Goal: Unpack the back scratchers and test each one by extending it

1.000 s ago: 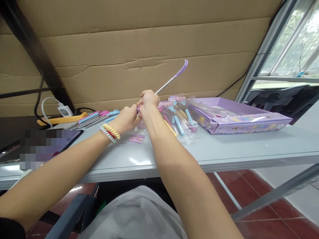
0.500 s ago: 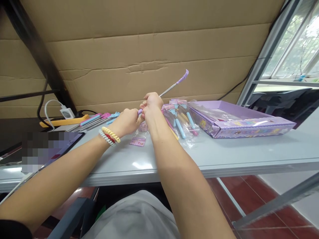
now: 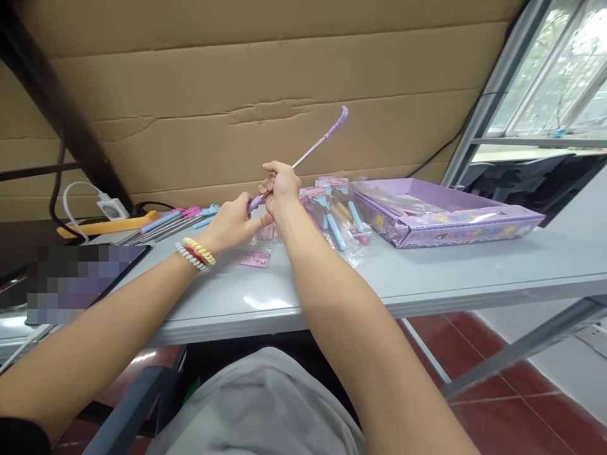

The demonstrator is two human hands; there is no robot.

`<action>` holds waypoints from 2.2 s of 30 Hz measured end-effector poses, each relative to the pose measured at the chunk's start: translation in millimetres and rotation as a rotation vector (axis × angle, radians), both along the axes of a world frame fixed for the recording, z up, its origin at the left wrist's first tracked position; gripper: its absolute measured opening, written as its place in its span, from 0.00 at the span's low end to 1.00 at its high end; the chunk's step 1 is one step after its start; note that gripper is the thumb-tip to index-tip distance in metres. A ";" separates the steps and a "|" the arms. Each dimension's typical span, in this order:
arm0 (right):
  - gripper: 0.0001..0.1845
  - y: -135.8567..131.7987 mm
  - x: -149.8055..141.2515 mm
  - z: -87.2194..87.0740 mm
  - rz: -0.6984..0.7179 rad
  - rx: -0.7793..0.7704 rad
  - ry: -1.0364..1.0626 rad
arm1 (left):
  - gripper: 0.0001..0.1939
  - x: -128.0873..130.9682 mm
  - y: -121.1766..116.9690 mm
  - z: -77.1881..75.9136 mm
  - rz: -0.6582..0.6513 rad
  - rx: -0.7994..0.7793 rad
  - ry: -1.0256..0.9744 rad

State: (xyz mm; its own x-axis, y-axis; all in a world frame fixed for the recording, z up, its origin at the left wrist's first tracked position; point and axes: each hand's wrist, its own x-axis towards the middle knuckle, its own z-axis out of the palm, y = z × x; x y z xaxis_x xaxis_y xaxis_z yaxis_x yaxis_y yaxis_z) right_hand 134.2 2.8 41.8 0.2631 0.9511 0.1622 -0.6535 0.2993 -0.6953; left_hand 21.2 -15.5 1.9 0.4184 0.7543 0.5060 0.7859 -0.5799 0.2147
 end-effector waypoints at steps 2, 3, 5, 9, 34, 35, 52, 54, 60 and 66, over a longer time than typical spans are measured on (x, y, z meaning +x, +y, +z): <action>0.12 -0.3 -2.6 -2.5 0.036 0.047 -0.061 | 0.32 -3.3 2.1 0.3 -0.015 0.000 -0.023; 0.12 -0.7 -4.1 -3.7 0.060 0.064 -0.102 | 0.33 -5.0 3.3 0.5 -0.026 -0.005 -0.025; 0.13 -1.8 -7.1 -6.1 0.107 0.086 -0.173 | 0.34 -7.8 5.5 0.8 -0.045 -0.024 -0.014; 0.18 -5.3 -10.1 -8.6 0.122 0.112 -0.177 | 0.33 -8.8 7.0 -0.5 -0.083 -0.060 -0.001; 0.18 2.5 -3.5 3.5 -0.096 -0.267 0.082 | 0.36 7.8 -3.4 5.2 0.033 0.041 0.189; 0.18 2.8 -1.8 3.8 -0.093 -0.264 0.084 | 0.37 8.1 -4.5 6.4 0.050 0.033 0.189; 0.22 -9.9 -0.3 -0.9 0.154 0.031 -0.020 | 0.14 8.0 -8.9 3.0 -0.185 -0.085 -0.195; 0.22 -10.7 -3.4 -1.0 0.166 0.027 -0.023 | 0.16 6.1 -6.0 2.3 -0.170 -0.043 -0.165; 0.19 -11.6 -9.7 -0.8 0.128 -0.055 0.045 | 0.25 2.8 -4.9 -0.5 -0.029 0.027 0.039; 0.18 -11.8 -9.5 1.8 0.021 -0.139 0.103 | 0.33 4.1 -11.6 1.6 0.118 0.043 0.179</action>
State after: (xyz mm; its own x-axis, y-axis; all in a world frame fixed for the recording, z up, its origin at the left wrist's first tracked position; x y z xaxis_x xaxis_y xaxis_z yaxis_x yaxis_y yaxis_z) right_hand 124.8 -9.0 43.6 0.2512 0.9679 0.0018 -0.7286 0.1903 -0.6579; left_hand 25.3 -27.1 3.5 0.4148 0.7825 0.4643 0.8722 -0.4873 0.0421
